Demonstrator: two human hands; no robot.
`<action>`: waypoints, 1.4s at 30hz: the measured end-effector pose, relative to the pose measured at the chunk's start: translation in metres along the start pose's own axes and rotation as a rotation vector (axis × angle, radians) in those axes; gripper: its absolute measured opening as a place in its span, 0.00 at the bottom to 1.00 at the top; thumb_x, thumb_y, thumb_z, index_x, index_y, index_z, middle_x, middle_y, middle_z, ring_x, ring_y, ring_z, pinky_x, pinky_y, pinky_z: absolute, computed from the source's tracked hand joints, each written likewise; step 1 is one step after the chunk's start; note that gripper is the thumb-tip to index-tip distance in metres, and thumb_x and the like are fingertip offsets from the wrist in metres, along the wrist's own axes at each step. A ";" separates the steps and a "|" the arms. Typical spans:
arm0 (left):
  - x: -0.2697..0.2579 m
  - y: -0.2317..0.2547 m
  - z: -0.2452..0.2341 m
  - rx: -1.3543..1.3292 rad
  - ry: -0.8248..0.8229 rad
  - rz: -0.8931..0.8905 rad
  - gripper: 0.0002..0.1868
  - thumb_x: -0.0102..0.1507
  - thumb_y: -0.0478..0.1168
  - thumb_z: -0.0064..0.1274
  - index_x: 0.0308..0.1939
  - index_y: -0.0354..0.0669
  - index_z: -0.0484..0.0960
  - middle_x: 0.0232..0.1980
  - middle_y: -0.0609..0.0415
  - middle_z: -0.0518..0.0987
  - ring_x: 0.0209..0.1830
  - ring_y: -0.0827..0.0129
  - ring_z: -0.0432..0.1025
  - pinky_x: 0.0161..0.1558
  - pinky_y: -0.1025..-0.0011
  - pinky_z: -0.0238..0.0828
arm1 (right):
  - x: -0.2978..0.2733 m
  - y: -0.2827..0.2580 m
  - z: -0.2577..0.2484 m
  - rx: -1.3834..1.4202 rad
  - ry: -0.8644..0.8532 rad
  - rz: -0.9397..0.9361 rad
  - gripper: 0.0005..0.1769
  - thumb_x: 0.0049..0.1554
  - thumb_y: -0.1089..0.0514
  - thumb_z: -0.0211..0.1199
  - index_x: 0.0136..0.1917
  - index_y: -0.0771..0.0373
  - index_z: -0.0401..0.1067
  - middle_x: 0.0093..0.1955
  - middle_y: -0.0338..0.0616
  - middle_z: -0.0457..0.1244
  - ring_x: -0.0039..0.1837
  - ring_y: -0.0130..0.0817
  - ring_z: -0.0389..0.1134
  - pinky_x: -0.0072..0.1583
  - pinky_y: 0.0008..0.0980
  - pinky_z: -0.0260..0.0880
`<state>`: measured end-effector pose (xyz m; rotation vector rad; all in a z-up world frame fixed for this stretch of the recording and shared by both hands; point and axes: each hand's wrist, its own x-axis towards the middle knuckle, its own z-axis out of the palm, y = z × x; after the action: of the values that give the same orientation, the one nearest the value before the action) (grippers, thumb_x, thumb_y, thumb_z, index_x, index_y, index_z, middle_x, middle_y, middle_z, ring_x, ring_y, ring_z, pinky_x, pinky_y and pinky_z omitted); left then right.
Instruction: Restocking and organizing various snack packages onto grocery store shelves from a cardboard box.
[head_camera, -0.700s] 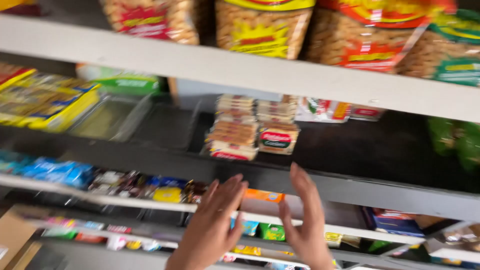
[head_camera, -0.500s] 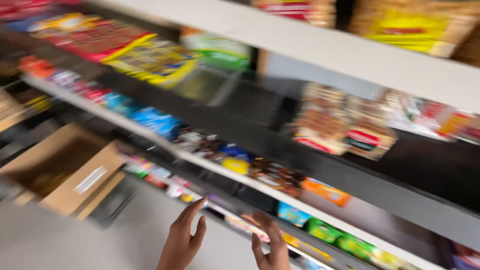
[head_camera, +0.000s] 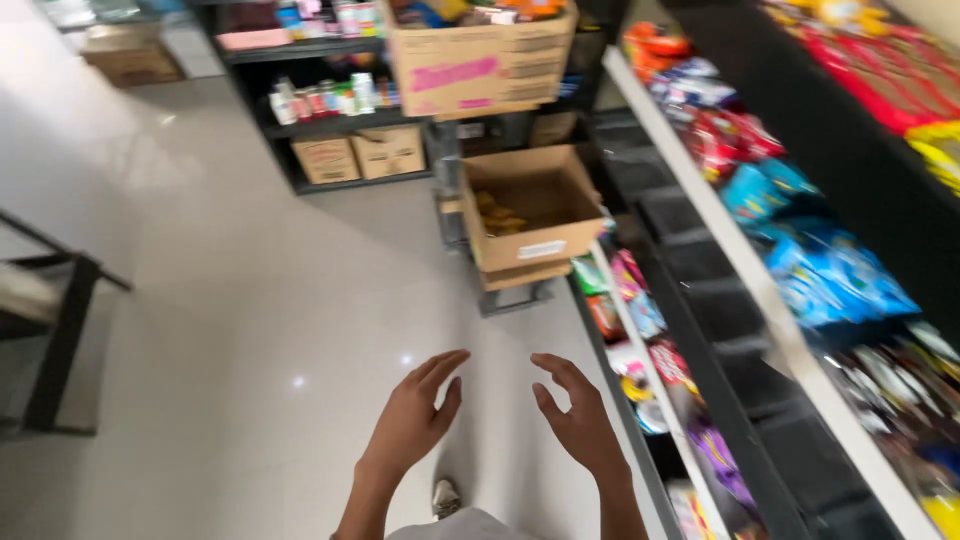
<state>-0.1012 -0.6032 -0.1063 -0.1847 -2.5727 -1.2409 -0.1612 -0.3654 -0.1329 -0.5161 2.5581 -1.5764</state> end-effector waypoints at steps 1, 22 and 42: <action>0.005 -0.008 -0.023 0.011 0.024 -0.024 0.21 0.64 0.34 0.51 0.62 0.42 0.79 0.62 0.47 0.80 0.56 0.49 0.77 0.53 0.60 0.76 | 0.019 -0.010 0.017 0.005 -0.033 -0.013 0.21 0.60 0.57 0.61 0.66 0.58 0.71 0.68 0.40 0.66 0.69 0.37 0.67 0.68 0.38 0.67; 0.289 -0.326 -0.197 -0.282 0.388 -0.479 0.24 0.64 0.37 0.57 0.13 0.34 0.77 0.44 0.55 0.79 0.27 0.68 0.71 0.29 0.71 0.67 | 0.499 0.011 0.249 0.094 -0.389 0.126 0.24 0.63 0.48 0.52 0.33 0.59 0.79 0.55 0.40 0.76 0.67 0.32 0.75 0.57 0.39 0.80; 0.694 -0.540 -0.332 -0.237 -0.135 -0.151 0.09 0.63 0.35 0.55 0.46 0.41 0.85 0.52 0.54 0.83 0.45 0.63 0.80 0.29 0.70 0.77 | 0.845 -0.075 0.321 0.417 0.017 -0.005 0.10 0.63 0.60 0.62 0.54 0.67 0.78 0.53 0.45 0.72 0.56 0.33 0.74 0.59 0.31 0.74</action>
<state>-0.8242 -1.2028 -0.1028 -0.1276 -2.5857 -1.6422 -0.8559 -0.9490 -0.1332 -0.4611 2.1436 -2.0444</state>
